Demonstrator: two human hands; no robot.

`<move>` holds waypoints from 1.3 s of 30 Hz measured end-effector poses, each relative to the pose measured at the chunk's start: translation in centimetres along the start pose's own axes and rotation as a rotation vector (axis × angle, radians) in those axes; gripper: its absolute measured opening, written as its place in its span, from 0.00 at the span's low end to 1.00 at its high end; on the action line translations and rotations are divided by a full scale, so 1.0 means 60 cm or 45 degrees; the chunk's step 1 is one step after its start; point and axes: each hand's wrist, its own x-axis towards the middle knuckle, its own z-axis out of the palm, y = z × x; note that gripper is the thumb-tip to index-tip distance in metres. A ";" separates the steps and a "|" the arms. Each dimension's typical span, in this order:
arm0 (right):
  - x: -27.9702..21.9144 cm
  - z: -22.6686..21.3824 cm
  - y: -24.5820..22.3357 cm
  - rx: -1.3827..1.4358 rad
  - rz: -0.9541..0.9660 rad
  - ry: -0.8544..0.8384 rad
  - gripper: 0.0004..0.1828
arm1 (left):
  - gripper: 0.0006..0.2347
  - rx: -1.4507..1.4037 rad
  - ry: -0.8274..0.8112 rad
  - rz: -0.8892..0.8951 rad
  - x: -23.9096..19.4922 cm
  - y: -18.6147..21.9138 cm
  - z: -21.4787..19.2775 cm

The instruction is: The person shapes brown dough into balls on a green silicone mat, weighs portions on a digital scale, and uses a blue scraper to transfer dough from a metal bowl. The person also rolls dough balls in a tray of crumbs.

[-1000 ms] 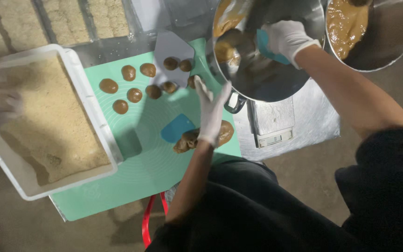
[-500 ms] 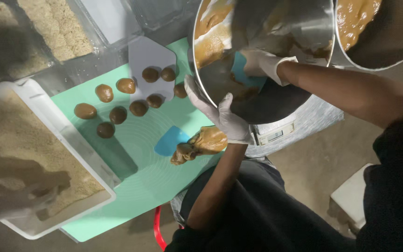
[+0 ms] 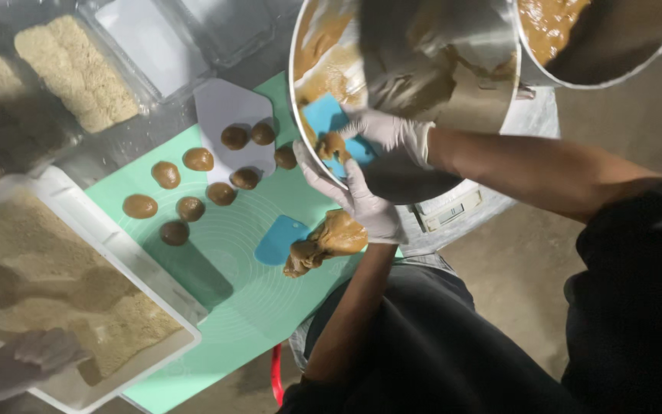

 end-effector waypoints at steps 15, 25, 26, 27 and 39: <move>0.027 0.011 -0.043 -1.001 -0.723 1.001 0.19 | 0.14 0.410 -0.477 0.235 0.217 0.069 0.002; 0.098 0.003 0.044 -0.424 -0.557 0.491 0.28 | 0.14 0.246 -0.483 0.161 0.218 0.059 -0.002; 0.097 -0.004 0.037 -0.226 -0.402 0.359 0.26 | 0.14 0.248 -0.484 0.201 0.220 0.057 0.000; 0.098 -0.003 0.028 -0.203 -0.426 0.298 0.32 | 0.14 0.250 -0.485 0.241 0.221 0.056 0.002; -0.002 -0.071 -0.121 0.077 -0.456 0.415 0.29 | 0.16 0.147 -0.694 0.188 0.266 0.078 -0.005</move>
